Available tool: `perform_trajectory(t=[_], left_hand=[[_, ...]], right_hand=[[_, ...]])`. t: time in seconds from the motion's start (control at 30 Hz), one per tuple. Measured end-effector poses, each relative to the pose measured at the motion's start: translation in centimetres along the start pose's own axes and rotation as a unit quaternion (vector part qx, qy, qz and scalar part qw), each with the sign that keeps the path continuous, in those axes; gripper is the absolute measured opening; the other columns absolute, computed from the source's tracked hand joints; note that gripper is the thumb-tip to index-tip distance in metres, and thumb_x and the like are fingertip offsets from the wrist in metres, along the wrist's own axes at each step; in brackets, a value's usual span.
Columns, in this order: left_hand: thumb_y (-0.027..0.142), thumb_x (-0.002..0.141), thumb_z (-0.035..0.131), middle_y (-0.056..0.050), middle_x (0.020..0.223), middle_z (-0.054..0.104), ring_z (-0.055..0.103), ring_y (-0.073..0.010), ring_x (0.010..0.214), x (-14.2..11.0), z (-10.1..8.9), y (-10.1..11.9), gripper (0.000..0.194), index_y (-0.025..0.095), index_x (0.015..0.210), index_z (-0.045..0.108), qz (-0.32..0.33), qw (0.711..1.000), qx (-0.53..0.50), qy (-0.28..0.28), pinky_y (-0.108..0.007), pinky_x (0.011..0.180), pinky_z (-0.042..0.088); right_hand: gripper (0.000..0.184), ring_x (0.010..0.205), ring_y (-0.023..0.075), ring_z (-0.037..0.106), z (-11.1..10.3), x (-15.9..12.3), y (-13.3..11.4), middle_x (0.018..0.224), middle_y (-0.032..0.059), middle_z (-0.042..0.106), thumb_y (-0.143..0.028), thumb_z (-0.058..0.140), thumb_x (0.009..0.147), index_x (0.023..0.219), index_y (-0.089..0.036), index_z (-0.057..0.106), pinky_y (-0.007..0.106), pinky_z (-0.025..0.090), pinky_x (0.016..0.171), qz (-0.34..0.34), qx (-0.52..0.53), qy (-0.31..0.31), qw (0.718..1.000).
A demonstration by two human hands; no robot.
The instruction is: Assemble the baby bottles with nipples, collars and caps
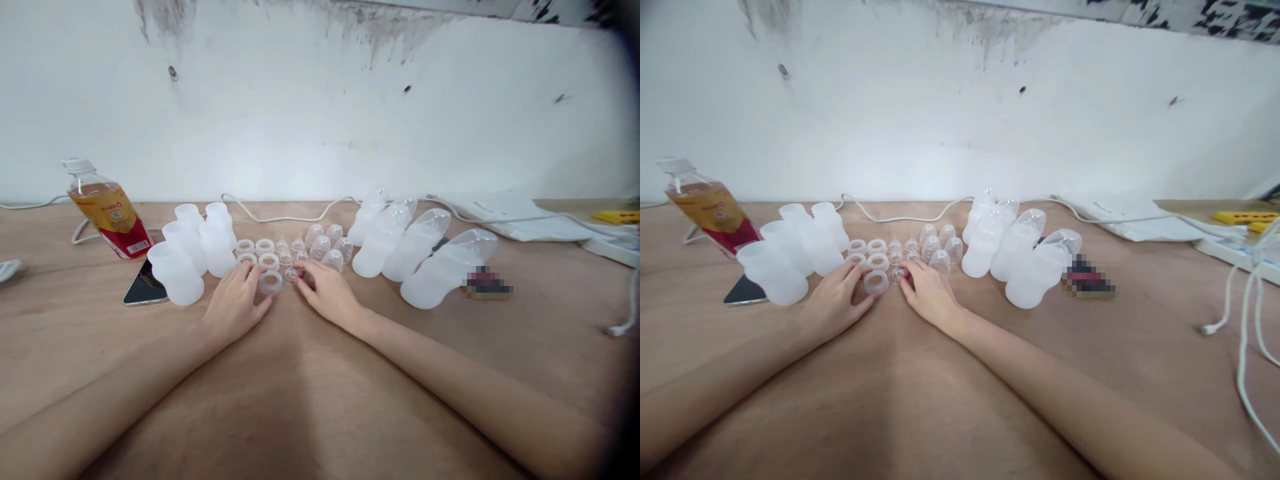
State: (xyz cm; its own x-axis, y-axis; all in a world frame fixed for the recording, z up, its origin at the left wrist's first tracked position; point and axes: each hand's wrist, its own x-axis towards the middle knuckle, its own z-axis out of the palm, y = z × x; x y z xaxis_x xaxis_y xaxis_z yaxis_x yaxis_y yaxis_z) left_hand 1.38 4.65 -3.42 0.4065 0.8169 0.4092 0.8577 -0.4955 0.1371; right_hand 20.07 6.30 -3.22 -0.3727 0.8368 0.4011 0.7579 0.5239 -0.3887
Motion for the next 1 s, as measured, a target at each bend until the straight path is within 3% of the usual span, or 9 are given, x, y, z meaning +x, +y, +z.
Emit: perform_trajectory(t=[0.17,0.3,0.43,0.6,0.73,0.83,0.93,1.0], left_hand=[[0.030,0.078,0.045,-0.009,0.093,0.050,0.051,-0.0237,0.086,0.0,-0.3,0.3,0.026,0.015,0.099,0.046,-0.009,1.000,0.006,-0.013,-0.036,0.071,0.044],[0.028,0.079,0.044,-0.010,0.094,0.049,0.051,-0.0239,0.087,0.1,-0.6,0.5,0.026,0.014,0.100,0.046,-0.020,0.999,0.008,-0.026,-0.037,0.073,0.044],[0.028,0.078,0.045,-0.009,0.095,0.049,0.051,-0.0233,0.088,0.0,-0.5,0.4,0.025,0.014,0.099,0.046,-0.023,0.999,0.014,-0.024,-0.035,0.073,0.044],[0.028,0.079,0.045,-0.008,0.094,0.049,0.052,-0.0229,0.088,0.0,-0.5,0.4,0.024,0.015,0.099,0.046,-0.022,0.999,0.019,-0.014,-0.035,0.072,0.044],[0.029,0.080,0.046,-0.008,0.094,0.049,0.052,-0.0233,0.088,0.1,-0.6,0.5,0.023,0.015,0.099,0.046,-0.022,0.999,0.018,-0.015,-0.035,0.072,0.044],[0.028,0.081,0.044,-0.009,0.095,0.049,0.052,-0.0230,0.087,0.1,-0.5,0.4,0.023,0.014,0.099,0.046,-0.025,0.999,0.023,-0.022,-0.035,0.071,0.045],[0.028,0.081,0.044,-0.010,0.095,0.049,0.052,-0.0232,0.085,0.0,-0.2,0.2,0.023,0.013,0.100,0.046,-0.029,0.999,0.024,-0.021,-0.036,0.070,0.045],[0.029,0.080,0.046,-0.010,0.097,0.049,0.051,-0.0236,0.088,0.0,-0.3,0.3,0.028,0.013,0.103,0.045,-0.018,1.000,0.012,0.005,-0.036,0.072,0.046]], right_hand=[[0.036,0.099,0.0213,0.051,-0.6,1.5,-0.4,0.121,0.0122,0.045,-0.021,0.033,0.085,0.119,-0.013,0.041,0.035,0.045,0.077,-0.031,-0.038,0.043,0.998],[0.036,0.104,0.0201,0.050,-0.5,2.5,-0.8,0.120,0.0096,0.047,-0.015,0.028,0.085,0.118,-0.014,0.043,0.034,0.044,0.081,-0.057,-0.051,-0.003,0.997],[0.038,0.098,0.0199,0.053,-1.1,2.4,-1.5,0.121,0.0099,0.046,-0.015,0.027,0.085,0.121,-0.016,0.041,0.032,0.046,0.074,-0.044,-0.101,-0.009,0.994],[0.033,0.093,0.0224,0.052,-6.7,2.2,-3.0,0.115,0.0112,0.049,-0.025,0.030,0.087,0.113,-0.016,0.047,0.031,0.046,0.066,0.009,-0.234,0.046,0.971],[0.037,0.099,0.0295,0.046,-11.5,2.1,-2.5,0.113,0.0147,0.048,-0.035,0.041,0.082,0.111,-0.015,0.048,0.034,0.044,0.062,0.094,-0.356,0.066,0.927],[0.043,0.100,0.0324,0.044,-12.8,2.1,-0.7,0.109,0.0162,0.049,-0.036,0.048,0.077,0.113,-0.013,0.047,0.036,0.042,0.062,0.141,-0.400,0.015,0.905],[0.039,0.087,0.0271,0.051,-13.1,2.2,0.6,0.102,0.0125,0.053,-0.034,0.048,0.076,0.111,-0.017,0.049,0.033,0.040,0.059,0.169,-0.393,-0.056,0.902],[0.036,0.073,0.0220,0.054,-13.8,1.9,0.5,0.100,0.0103,0.053,-0.037,0.048,0.075,0.107,-0.021,0.052,0.030,0.037,0.053,0.192,-0.386,-0.065,0.900]])
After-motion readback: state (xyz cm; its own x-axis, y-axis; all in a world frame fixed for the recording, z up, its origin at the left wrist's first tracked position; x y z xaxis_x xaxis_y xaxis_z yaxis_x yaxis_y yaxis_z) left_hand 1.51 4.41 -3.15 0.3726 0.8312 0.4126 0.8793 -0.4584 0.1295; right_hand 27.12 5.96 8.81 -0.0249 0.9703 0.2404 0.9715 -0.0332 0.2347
